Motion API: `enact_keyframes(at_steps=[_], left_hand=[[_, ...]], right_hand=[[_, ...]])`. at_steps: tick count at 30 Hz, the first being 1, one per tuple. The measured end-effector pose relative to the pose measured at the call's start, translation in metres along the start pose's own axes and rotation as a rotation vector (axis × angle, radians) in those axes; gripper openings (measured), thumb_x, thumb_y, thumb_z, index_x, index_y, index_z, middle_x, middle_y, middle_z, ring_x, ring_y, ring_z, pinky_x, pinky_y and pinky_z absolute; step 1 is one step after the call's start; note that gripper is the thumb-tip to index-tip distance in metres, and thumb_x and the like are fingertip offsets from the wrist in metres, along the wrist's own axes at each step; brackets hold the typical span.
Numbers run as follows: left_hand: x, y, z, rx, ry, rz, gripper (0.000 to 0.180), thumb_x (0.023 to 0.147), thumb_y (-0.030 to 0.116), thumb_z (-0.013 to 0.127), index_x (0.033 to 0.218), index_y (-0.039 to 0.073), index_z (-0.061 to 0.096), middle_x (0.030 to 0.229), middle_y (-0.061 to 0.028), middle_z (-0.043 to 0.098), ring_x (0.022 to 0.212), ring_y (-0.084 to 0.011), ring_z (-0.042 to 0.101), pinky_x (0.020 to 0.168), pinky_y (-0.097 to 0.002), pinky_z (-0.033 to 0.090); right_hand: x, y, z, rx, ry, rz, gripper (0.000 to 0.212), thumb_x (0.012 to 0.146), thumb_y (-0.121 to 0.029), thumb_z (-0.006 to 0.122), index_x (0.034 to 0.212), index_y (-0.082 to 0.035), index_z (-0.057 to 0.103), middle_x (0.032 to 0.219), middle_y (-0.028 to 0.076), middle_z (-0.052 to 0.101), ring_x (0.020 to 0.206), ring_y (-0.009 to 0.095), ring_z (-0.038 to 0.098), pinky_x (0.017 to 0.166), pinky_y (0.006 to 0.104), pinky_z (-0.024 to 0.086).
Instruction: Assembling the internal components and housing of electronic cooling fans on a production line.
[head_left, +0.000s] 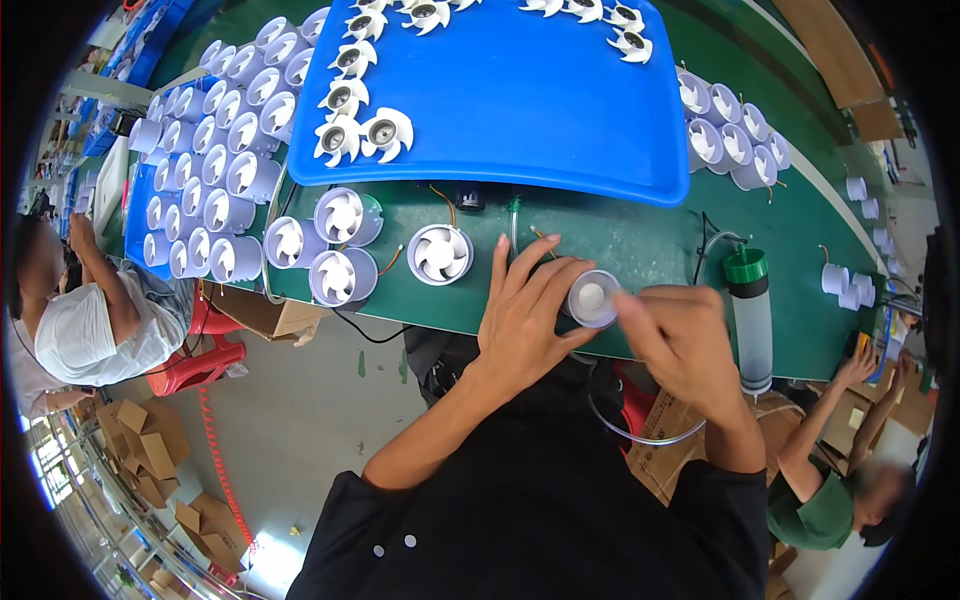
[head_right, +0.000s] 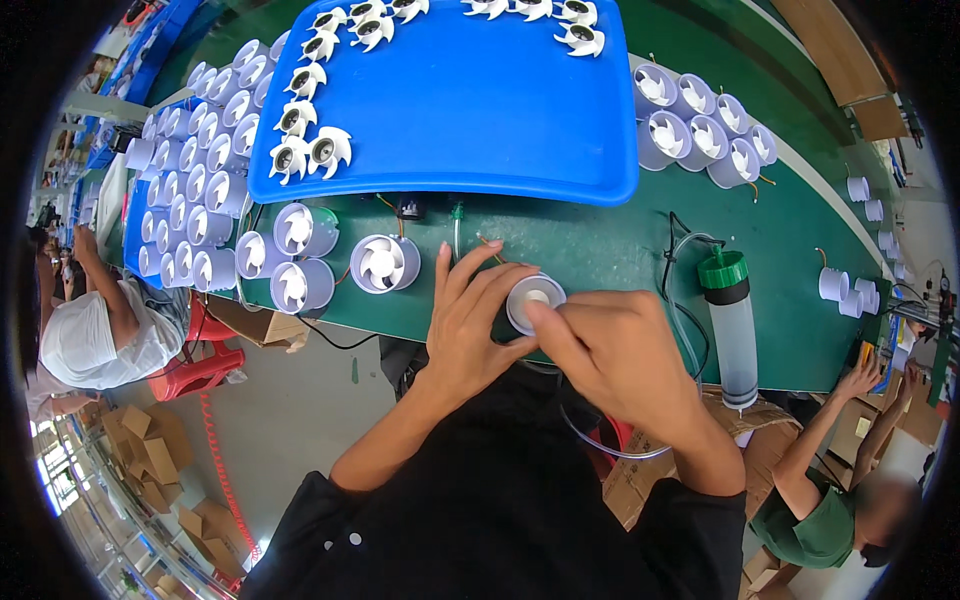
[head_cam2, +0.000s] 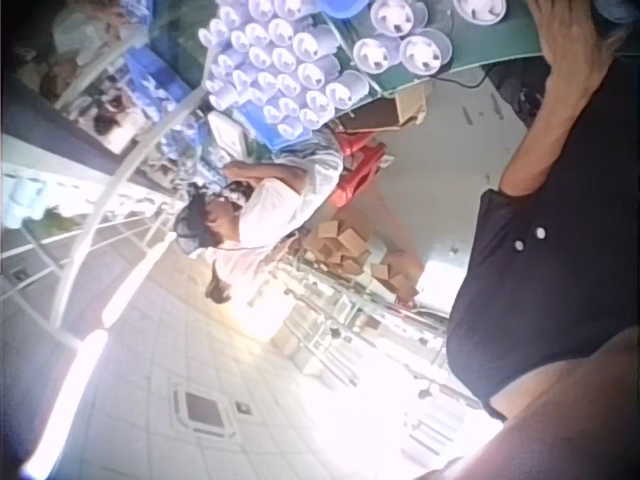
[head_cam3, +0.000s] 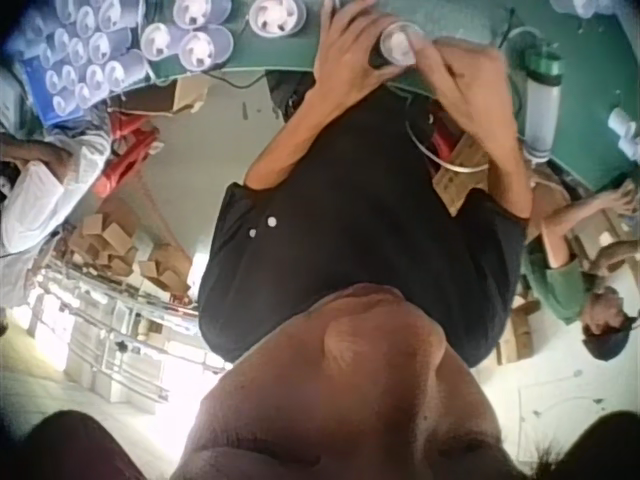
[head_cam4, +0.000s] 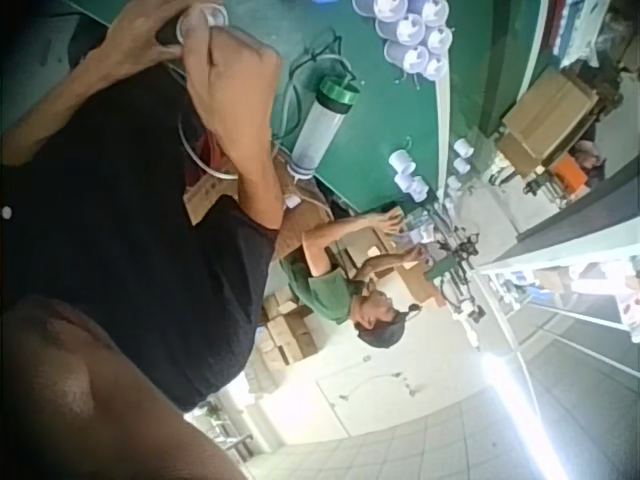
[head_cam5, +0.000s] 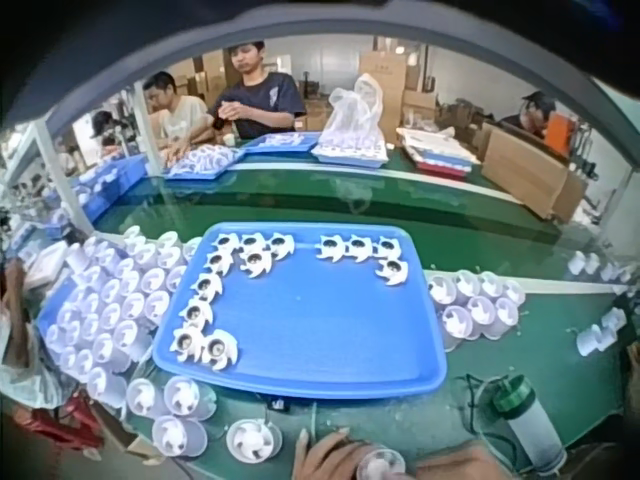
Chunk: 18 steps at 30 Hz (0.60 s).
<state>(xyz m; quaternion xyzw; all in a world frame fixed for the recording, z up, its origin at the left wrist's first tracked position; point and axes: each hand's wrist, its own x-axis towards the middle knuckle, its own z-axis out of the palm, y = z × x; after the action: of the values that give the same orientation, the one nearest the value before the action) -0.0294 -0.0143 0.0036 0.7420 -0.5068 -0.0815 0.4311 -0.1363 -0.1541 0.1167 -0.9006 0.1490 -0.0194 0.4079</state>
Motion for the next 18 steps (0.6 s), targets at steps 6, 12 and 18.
enact_keyframes(at_steps=[6,12,18], left_hand=[[-0.003,0.004,-0.008,-0.036,0.031,-0.005,0.086,0.064,0.024,0.088,0.137,0.003,0.048,0.131,-0.0127,0.053,0.133,-0.0346,0.041,0.112,-0.0585,0.027],[-0.025,0.020,-0.065,0.144,0.286,-0.123,0.069,0.071,0.012,0.084,0.132,0.006,0.052,0.136,-0.0153,0.048,0.129,-0.0392,0.040,0.106,-0.0488,0.033],[-0.001,-0.006,-0.084,0.406,0.050,-0.227,0.073,0.079,0.005,0.075,0.144,0.008,0.042,0.138,-0.0210,0.043,0.122,-0.0419,0.044,0.100,-0.0500,0.039]], right_hand=[[-0.003,0.008,0.015,-0.008,0.301,-0.052,0.007,0.082,-0.003,0.071,0.084,0.001,0.066,0.075,0.011,0.056,0.068,0.027,0.056,0.057,0.0350,0.043],[-0.019,0.020,0.042,-0.011,0.309,-0.008,0.060,0.070,-0.008,0.082,0.126,-0.006,0.060,0.117,0.014,0.055,0.106,0.032,0.054,0.088,0.0398,0.047],[-0.024,0.044,0.072,-0.083,0.413,-0.016,0.064,0.066,-0.005,0.084,0.126,-0.005,0.059,0.117,0.013,0.057,0.106,0.032,0.054,0.089,0.0403,0.047]])
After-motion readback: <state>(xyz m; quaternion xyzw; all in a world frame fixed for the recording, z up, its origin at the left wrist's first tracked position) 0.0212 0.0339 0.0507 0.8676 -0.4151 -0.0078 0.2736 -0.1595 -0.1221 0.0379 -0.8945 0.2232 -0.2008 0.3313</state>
